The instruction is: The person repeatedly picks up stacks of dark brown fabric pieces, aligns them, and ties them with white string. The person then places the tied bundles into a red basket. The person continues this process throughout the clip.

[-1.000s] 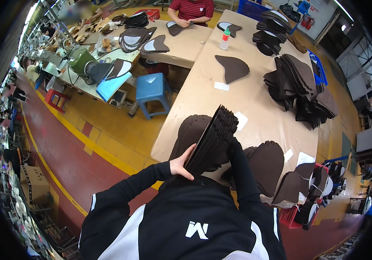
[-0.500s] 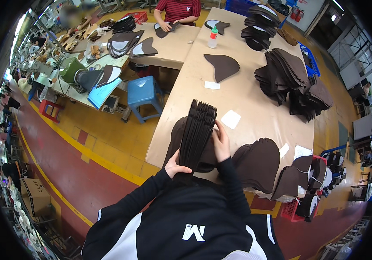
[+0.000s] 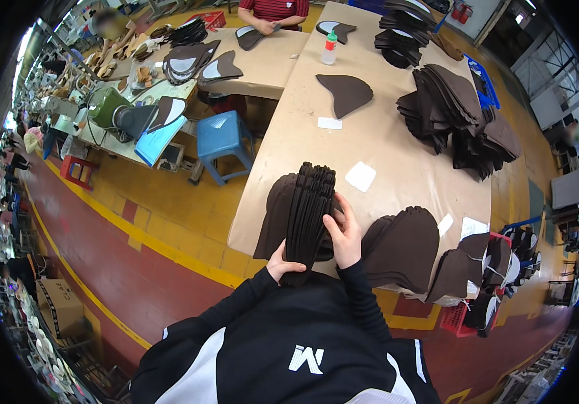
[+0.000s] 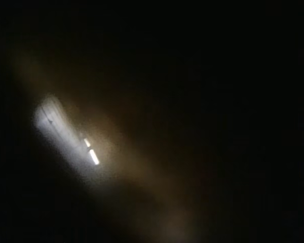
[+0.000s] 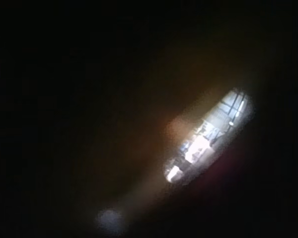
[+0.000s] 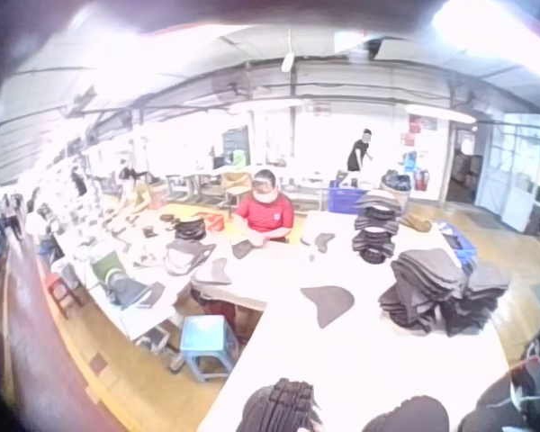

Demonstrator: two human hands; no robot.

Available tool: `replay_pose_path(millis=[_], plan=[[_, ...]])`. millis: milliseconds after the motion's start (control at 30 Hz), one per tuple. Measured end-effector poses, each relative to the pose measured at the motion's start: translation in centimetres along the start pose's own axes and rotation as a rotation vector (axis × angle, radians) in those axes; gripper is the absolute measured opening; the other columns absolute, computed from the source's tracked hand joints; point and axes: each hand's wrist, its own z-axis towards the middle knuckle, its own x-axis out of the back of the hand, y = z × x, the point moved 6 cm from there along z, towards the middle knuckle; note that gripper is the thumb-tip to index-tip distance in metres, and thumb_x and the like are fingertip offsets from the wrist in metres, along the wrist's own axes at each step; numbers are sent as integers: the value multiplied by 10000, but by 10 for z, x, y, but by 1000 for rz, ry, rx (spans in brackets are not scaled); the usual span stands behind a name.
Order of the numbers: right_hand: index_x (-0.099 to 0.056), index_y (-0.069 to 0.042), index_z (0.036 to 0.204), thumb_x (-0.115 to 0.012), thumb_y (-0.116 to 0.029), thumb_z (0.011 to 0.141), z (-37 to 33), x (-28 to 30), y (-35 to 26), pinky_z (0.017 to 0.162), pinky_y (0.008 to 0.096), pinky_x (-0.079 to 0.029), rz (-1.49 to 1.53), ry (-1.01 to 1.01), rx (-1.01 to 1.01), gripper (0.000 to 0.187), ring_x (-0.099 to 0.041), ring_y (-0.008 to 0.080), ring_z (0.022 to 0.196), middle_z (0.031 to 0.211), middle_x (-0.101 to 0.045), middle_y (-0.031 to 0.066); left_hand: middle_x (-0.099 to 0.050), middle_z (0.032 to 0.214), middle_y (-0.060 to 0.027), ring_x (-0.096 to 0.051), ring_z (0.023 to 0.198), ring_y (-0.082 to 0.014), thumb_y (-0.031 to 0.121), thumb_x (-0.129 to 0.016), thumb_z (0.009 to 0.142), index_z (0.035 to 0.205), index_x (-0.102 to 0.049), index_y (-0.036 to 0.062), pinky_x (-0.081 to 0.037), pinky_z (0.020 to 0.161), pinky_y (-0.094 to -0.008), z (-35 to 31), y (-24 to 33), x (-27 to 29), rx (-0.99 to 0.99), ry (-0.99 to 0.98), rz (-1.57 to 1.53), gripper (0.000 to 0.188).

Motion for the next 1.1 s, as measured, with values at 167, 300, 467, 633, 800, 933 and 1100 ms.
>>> replay_pose_path(millis=[167,300,467,633,800,933,1100], plan=[[-394,-52,1261,-466,112,736,-14,-11,-36,1142,540,-106,-972,345,611,555,-519,360,1198,1345,-519,133,-580,1119,-66,-566,1039,-185,-65,-724,665,1300,-441,47,-460,920,-317,0,-2,0,-14,13,-30,704],[-416,-24,1216,-492,18,805,-6,-4,-14,1121,608,14,-1003,243,348,420,-552,221,1175,1078,-688,54,-561,1191,-76,-544,1123,-198,-72,-739,673,1366,-383,58,-436,979,-328,1,-5,0,0,11,-34,790],[-422,-41,1212,-583,-163,873,-6,-4,-21,1124,598,13,-911,221,308,394,-565,240,1157,1081,-694,59,-557,1201,-77,-539,1134,-198,-66,-747,675,1378,-371,56,-436,984,-329,2,-9,4,25,28,-46,807],[-425,-67,1203,-615,-196,851,-4,-1,-20,1126,594,3,-835,212,265,420,-552,254,1175,1105,-686,68,-554,1207,-74,-534,1144,-197,-61,-747,679,1381,-368,55,-435,984,-328,3,-7,4,-11,5,-23,806],[-423,-84,1156,-564,-25,771,-6,-4,-25,1118,624,-96,-867,315,440,414,-507,261,1215,1319,-563,85,-556,1201,-73,-536,1137,-196,-60,-745,681,1378,-372,57,-436,982,-327,3,-6,2,-18,6,-44,799],[-555,-63,1008,-505,32,751,0,-5,-14,1097,580,-213,-882,179,448,278,-433,338,1248,1328,-541,94,-561,1182,-72,-545,1121,-195,-60,-738,690,1363,-386,63,-452,966,-328,2,-3,2,12,25,-55,769],[-650,-21,860,-641,-160,834,-4,-12,-22,1072,495,-268,-962,197,439,142,-415,376,1234,1252,-601,95,-563,1176,-73,-550,1113,-194,-58,-734,696,1346,-398,64,-474,945,-333,4,-7,7,18,41,-96,742]])
